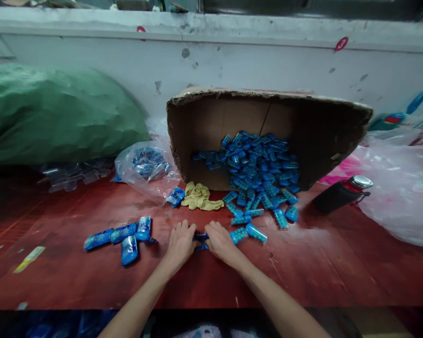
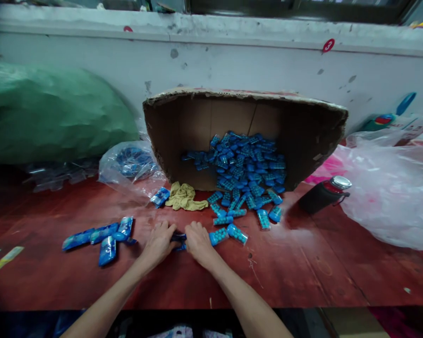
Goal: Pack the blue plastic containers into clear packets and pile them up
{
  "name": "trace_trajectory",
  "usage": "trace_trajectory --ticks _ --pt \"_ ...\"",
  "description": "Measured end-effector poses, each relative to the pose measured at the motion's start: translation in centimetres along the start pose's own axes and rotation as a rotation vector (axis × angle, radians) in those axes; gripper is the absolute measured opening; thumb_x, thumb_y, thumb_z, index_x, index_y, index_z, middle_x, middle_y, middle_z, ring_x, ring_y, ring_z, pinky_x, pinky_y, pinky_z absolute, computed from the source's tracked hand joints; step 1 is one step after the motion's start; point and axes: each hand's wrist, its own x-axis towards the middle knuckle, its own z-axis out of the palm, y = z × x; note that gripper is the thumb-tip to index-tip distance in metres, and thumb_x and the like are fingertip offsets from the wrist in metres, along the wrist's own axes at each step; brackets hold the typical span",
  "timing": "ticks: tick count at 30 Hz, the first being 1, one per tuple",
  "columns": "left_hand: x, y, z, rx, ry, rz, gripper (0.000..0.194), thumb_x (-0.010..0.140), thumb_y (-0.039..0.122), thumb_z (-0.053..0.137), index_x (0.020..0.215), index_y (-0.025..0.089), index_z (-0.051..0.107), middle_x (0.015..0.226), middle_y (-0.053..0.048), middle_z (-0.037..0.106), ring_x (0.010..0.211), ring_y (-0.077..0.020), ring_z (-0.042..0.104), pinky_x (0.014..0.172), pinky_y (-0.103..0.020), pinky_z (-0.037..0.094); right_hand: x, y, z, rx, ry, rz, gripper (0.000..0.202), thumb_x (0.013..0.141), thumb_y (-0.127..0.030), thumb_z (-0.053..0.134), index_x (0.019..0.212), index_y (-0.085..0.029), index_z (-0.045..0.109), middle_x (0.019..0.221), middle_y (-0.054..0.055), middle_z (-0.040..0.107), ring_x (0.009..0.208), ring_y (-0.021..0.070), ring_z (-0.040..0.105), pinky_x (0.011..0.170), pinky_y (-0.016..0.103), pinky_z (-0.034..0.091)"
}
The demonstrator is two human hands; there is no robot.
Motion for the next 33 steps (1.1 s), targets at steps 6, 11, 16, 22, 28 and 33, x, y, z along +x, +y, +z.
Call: trace_trajectory --ticks 6,11,16,22,28,33 --pt "-0.3 -0.8 1.9 -0.502 0.024 -0.009 0.009 0.069 0.014 0.043 0.068 0.021 0.050 0.070 -0.002 0.052 0.072 -0.0170 0.050 0.071 -0.030 0.038 -0.5 0.5 -0.3 0.142 0.043 -0.006 0.024 0.074 -0.004 0.039 0.091 -0.020 0.047 0.077 0.001 0.062 0.076 0.0158 0.058 0.063 0.022 0.036" --pt "0.3 -0.3 2.9 -0.754 0.123 -0.084 0.014 0.076 0.028 0.036 0.066 0.021 0.043 0.056 0.004 0.046 0.052 -0.0134 0.046 0.052 -0.026 0.040 -0.9 -1.3 0.1 0.216 0.141 -0.041 0.020 0.087 -0.013 0.030 0.102 -0.018 0.042 0.080 0.003 0.064 0.072 0.0150 0.062 0.059 0.021 0.037" --pt "-0.4 1.5 3.7 -0.892 0.274 -0.200 0.010 0.074 0.026 0.039 0.067 0.020 0.043 0.061 0.002 0.050 0.060 -0.0142 0.050 0.057 -0.026 0.042 -0.8 -2.5 1.6 0.244 0.288 -0.062 0.015 0.087 -0.014 0.030 0.090 -0.017 0.044 0.073 0.005 0.063 0.064 0.0166 0.063 0.055 0.022 0.038" --pt "-1.2 2.6 3.7 -0.918 0.366 -0.249 0.011 0.076 0.028 0.040 0.068 0.021 0.043 0.061 0.001 0.051 0.059 -0.0150 0.050 0.058 -0.027 0.041 -0.8 -1.8 2.1 0.305 0.380 -0.005 0.019 0.090 -0.017 0.024 0.087 -0.018 0.043 0.067 0.004 0.062 0.057 0.0163 0.062 0.050 0.022 0.038" --pt "0.2 2.3 2.9 -0.826 0.326 -0.189 0.009 0.077 0.022 0.034 0.072 0.022 0.041 0.063 0.000 0.052 0.060 -0.0155 0.052 0.058 -0.027 0.041 -0.2 -1.7 1.8 0.339 0.306 0.045 0.015 0.089 -0.015 0.028 0.086 -0.019 0.042 0.067 0.002 0.063 0.061 0.0149 0.063 0.050 0.020 0.038" --pt "1.3 1.5 2.9 -0.676 0.157 -0.138 0.032 0.074 0.014 0.035 0.105 0.015 0.043 0.084 -0.009 0.062 0.078 -0.0188 0.058 0.072 -0.031 0.042 1.0 -0.8 0.7 0.083 0.211 0.120 0.014 0.086 -0.011 0.035 0.092 -0.018 0.046 0.078 0.004 0.064 0.073 0.0160 0.062 0.058 0.022 0.040"
